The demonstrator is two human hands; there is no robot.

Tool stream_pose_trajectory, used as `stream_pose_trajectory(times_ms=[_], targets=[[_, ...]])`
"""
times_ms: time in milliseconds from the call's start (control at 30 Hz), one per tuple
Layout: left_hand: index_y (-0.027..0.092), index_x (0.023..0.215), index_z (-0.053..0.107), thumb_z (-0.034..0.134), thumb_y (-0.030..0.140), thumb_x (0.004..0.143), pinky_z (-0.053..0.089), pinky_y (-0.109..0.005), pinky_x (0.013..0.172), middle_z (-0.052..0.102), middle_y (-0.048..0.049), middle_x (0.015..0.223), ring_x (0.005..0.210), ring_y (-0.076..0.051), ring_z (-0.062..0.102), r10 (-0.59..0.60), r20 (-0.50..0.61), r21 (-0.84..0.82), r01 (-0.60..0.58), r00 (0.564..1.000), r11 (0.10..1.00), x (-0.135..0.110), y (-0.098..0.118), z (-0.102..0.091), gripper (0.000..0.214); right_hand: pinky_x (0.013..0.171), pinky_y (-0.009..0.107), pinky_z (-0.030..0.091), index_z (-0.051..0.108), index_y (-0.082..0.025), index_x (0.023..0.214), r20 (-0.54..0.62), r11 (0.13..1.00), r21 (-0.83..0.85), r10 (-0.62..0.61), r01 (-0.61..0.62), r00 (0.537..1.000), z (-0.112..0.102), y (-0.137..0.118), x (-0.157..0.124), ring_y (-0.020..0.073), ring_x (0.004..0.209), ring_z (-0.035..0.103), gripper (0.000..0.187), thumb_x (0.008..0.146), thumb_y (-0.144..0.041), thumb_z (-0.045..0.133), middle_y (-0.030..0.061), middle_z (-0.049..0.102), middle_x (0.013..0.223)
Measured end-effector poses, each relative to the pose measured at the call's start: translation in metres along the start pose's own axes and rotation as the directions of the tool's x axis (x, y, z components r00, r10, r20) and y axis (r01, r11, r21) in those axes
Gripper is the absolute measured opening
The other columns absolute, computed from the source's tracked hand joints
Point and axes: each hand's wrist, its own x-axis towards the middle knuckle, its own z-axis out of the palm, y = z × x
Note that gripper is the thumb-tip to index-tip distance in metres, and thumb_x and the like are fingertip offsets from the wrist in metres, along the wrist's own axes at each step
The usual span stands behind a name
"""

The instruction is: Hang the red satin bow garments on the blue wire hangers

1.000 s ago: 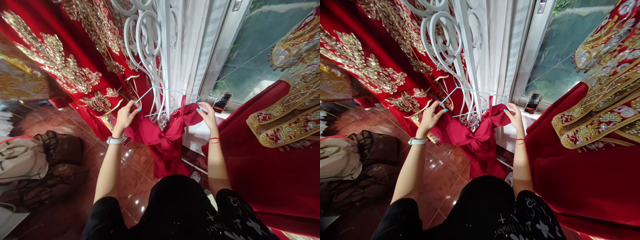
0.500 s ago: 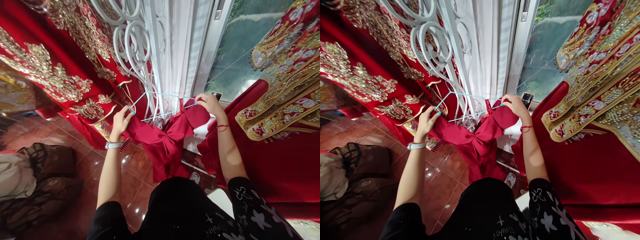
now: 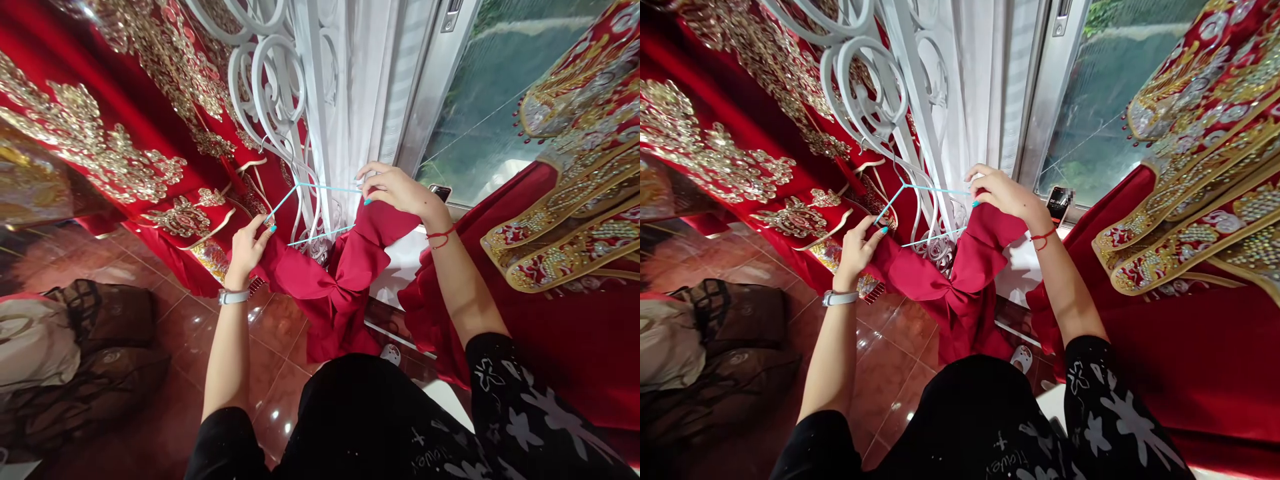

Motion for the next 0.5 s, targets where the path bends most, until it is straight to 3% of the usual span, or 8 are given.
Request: stream_pose_trajectory(times_ms=[100, 167, 233, 300, 333, 400, 467, 500], targets=[[0.024, 0.117, 0.069, 0.056, 0.048, 0.098, 0.055, -0.039, 0.091, 0.078, -0.0056, 0.107, 0.093, -0.026, 0.073, 0.004, 0.019, -0.006, -0.004, 1.000, 1.000, -0.001, -0.002, -0.003, 0.034, 0.092, 0.038, 0.059, 0.067, -0.022, 0.063, 0.160, 0.999, -0.051, -0.012, 0.020, 0.987, 0.007, -0.004, 0.014, 0.0139, 0.087, 0.069, 0.022, 0.082, -0.012, 0.071, 0.0016, 0.074, 0.116], [0.025, 0.116, 0.069, 0.057, 0.049, 0.098, 0.055, -0.040, 0.092, 0.077, -0.0050, 0.105, 0.090, -0.025, 0.072, 0.002, 0.032, -0.004, -0.001, 0.999, 1.000, 0.000, -0.004, -0.005, 0.033, 0.096, 0.038, 0.058, 0.071, -0.022, 0.068, 0.212, 0.997, -0.043, -0.048, 0.058, 0.976, 0.010, -0.009, 0.016, 0.0157, 0.095, 0.071, 0.021, 0.084, -0.009, 0.067, 0.0032, 0.072, 0.123], [0.025, 0.115, 0.068, 0.058, 0.052, 0.097, 0.055, -0.043, 0.095, 0.076, -0.0052, 0.104, 0.092, -0.026, 0.071, -0.005, 0.047, -0.006, 0.006, 0.999, 1.000, 0.002, -0.006, -0.007, 0.034, 0.105, 0.041, 0.057, 0.075, -0.024, 0.078, 0.112, 0.995, 0.014, -0.101, 0.100, 0.989, 0.014, -0.015, 0.009, 0.0203, 0.113, 0.071, 0.016, 0.087, -0.013, 0.067, 0.0039, 0.071, 0.128], [0.024, 0.118, 0.066, 0.058, 0.056, 0.098, 0.053, -0.049, 0.102, 0.075, -0.0073, 0.108, 0.101, -0.029, 0.071, 0.001, 0.060, -0.007, -0.001, 0.998, 1.000, 0.002, -0.007, -0.006, 0.039, 0.114, 0.043, 0.054, 0.076, -0.029, 0.090, -0.128, 0.994, 0.072, -0.078, 0.087, 0.989, 0.025, -0.017, -0.009, 0.0231, 0.127, 0.066, 0.009, 0.091, -0.024, 0.068, 0.0038, 0.073, 0.125], [0.023, 0.123, 0.065, 0.056, 0.057, 0.099, 0.050, -0.053, 0.108, 0.075, -0.0091, 0.116, 0.109, -0.031, 0.069, 0.015, 0.050, -0.007, -0.015, 0.999, 1.000, 0.002, -0.007, -0.005, 0.043, 0.117, 0.044, 0.053, 0.075, -0.032, 0.097, -0.258, 0.995, 0.092, -0.016, 0.041, 0.966, 0.035, -0.016, -0.022, 0.0235, 0.132, 0.064, 0.011, 0.094, -0.029, 0.065, 0.0039, 0.074, 0.121], [0.023, 0.139, 0.057, 0.055, 0.059, 0.100, 0.037, -0.061, 0.122, 0.065, -0.0131, 0.142, 0.134, -0.036, 0.058, 0.054, -0.018, -0.021, -0.055, 0.998, 0.998, -0.004, -0.002, -0.003, 0.053, 0.113, 0.048, 0.056, 0.071, -0.038, 0.110, -0.509, 0.979, 0.133, 0.200, -0.153, 0.837, 0.064, -0.010, -0.055, 0.0250, 0.132, 0.063, 0.023, 0.104, -0.039, 0.048, 0.0054, 0.075, 0.113], [0.023, 0.155, 0.042, 0.057, 0.056, 0.101, 0.022, -0.063, 0.132, 0.043, -0.0148, 0.166, 0.156, -0.037, 0.035, 0.071, -0.134, -0.053, -0.079, 0.988, 0.995, -0.018, 0.011, 0.000, 0.065, 0.111, 0.058, 0.055, 0.068, -0.041, 0.121, -0.575, 0.899, 0.123, 0.409, -0.420, 0.708, 0.102, -0.004, -0.093, 0.0291, 0.133, 0.061, 0.051, 0.109, -0.036, 0.018, 0.0083, 0.073, 0.111], [0.026, 0.160, 0.035, 0.057, 0.053, 0.101, 0.017, -0.062, 0.134, 0.033, -0.0136, 0.172, 0.162, -0.036, 0.025, 0.063, -0.190, -0.083, -0.080, 0.980, 0.993, -0.029, 0.021, 0.000, 0.068, 0.107, 0.065, 0.054, 0.068, -0.039, 0.123, -0.527, 0.878, 0.110, 0.449, -0.466, 0.721, 0.123, -0.003, -0.114, 0.0334, 0.128, 0.063, 0.058, 0.109, -0.034, 0.012, 0.0108, 0.072, 0.110]])
